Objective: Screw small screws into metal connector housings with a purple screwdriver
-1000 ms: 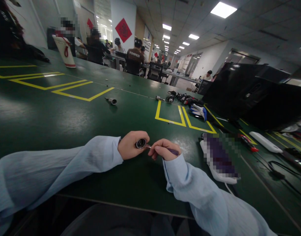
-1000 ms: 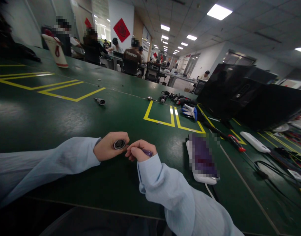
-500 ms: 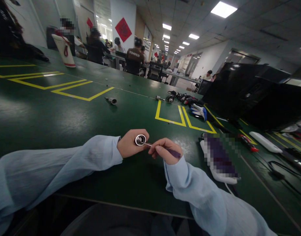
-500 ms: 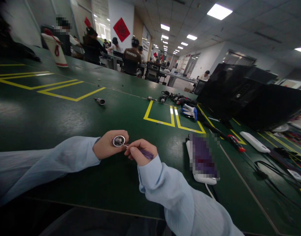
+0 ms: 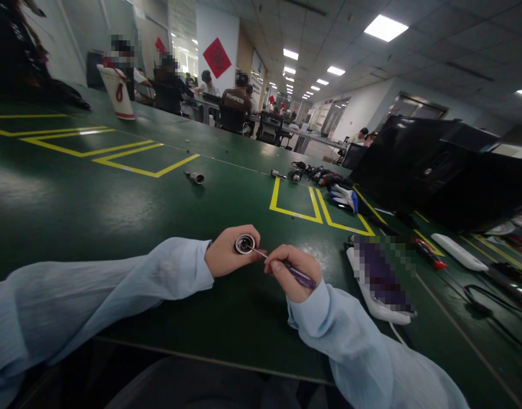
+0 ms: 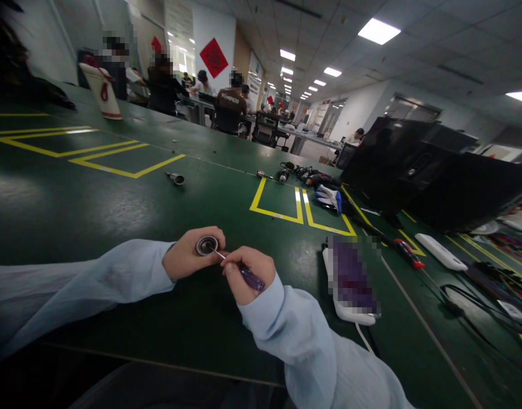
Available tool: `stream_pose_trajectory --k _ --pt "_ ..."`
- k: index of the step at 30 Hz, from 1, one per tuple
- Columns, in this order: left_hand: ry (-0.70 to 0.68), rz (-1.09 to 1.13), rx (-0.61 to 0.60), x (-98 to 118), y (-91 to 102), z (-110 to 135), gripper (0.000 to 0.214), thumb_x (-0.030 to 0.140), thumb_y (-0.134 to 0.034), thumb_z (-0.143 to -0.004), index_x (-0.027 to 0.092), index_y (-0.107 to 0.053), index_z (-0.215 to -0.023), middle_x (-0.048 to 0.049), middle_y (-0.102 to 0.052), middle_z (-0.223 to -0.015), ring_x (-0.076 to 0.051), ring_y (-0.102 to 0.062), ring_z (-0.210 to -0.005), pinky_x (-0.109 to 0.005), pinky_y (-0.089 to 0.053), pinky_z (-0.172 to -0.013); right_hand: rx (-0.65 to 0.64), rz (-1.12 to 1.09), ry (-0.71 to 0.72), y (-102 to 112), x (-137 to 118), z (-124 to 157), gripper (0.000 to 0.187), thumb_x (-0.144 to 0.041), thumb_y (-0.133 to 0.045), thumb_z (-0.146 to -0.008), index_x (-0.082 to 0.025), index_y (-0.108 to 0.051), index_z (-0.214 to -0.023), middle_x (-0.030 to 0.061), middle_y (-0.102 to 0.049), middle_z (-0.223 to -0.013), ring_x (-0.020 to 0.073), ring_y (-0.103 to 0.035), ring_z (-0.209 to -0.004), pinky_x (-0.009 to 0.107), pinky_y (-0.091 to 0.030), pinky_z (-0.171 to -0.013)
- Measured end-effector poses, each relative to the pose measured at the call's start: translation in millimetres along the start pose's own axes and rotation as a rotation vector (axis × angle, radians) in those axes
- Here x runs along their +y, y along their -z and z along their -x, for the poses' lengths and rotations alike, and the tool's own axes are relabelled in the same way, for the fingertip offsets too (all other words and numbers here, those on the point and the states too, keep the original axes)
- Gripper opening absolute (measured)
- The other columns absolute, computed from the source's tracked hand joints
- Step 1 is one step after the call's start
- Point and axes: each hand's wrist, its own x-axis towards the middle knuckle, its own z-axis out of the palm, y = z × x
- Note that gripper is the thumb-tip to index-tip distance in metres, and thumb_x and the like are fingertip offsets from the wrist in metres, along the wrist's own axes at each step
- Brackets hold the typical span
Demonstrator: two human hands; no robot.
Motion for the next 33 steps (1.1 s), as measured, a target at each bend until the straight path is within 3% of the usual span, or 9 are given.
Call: stream_pose_trajectory --k 6,14,24,29,33 --pt "0.012 0.001 0.009 1 0.5 -1 0.022 0.032 -0.061 -0.071 0.013 -0.051 -0.07 0.0014 -0.051 -0.065 -0.009 -0.048 -0.056 -0.02 -0.04 -0.051 0.046 -0.102 -0.048 5 0 0 0.014 -0.016 -0.046 -0.073 -0.019 -0.057 -0.065 -0.0012 -0.055 -0.054 0.0112 -0.051 -0.05 0.025 -0.041 -0.051" --pt "0.009 -0.005 0.012 0 -0.5 -1 0.021 0.031 -0.061 -0.07 0.012 -0.051 -0.07 0.0011 -0.051 -0.064 -0.009 -0.048 -0.056 -0.02 -0.041 -0.051 0.039 -0.05 -0.012 -3 1 0 0.014 -0.018 -0.047 -0.075 -0.019 -0.059 -0.069 0.0006 -0.06 -0.06 0.0117 -0.054 -0.055 0.026 -0.043 -0.056" --pt "0.041 -0.014 0.03 -1 0.5 -2 0.023 0.033 -0.061 -0.07 0.013 -0.051 -0.072 0.0014 -0.051 -0.066 -0.009 -0.048 -0.057 -0.02 -0.041 -0.052 0.071 -0.206 -0.075 11 2 -3 0.013 -0.016 -0.046 -0.069 -0.019 -0.056 -0.06 -0.0016 -0.052 -0.051 0.0117 -0.047 -0.047 0.026 -0.036 -0.048" --pt "0.037 -0.008 0.02 1 0.1 -2 0.022 0.032 -0.062 -0.071 0.013 -0.05 -0.072 0.0021 -0.051 -0.065 -0.008 -0.047 -0.056 -0.02 -0.041 -0.051 0.111 -0.27 -0.04 10 5 -1 0.011 -0.018 -0.048 -0.073 -0.019 -0.057 -0.067 -0.0008 -0.053 -0.054 0.0126 -0.049 -0.049 0.026 -0.036 -0.047" --pt "0.043 -0.022 0.031 0 -3.3 -1 0.022 0.03 -0.064 -0.069 0.013 -0.05 -0.072 0.0017 -0.052 -0.066 -0.009 -0.048 -0.058 -0.021 -0.042 -0.053 0.214 -0.135 0.038 -2 13 -3 0.011 -0.02 -0.048 -0.079 -0.02 -0.059 -0.079 0.0021 -0.059 -0.067 0.0134 -0.054 -0.058 0.028 -0.043 -0.055"
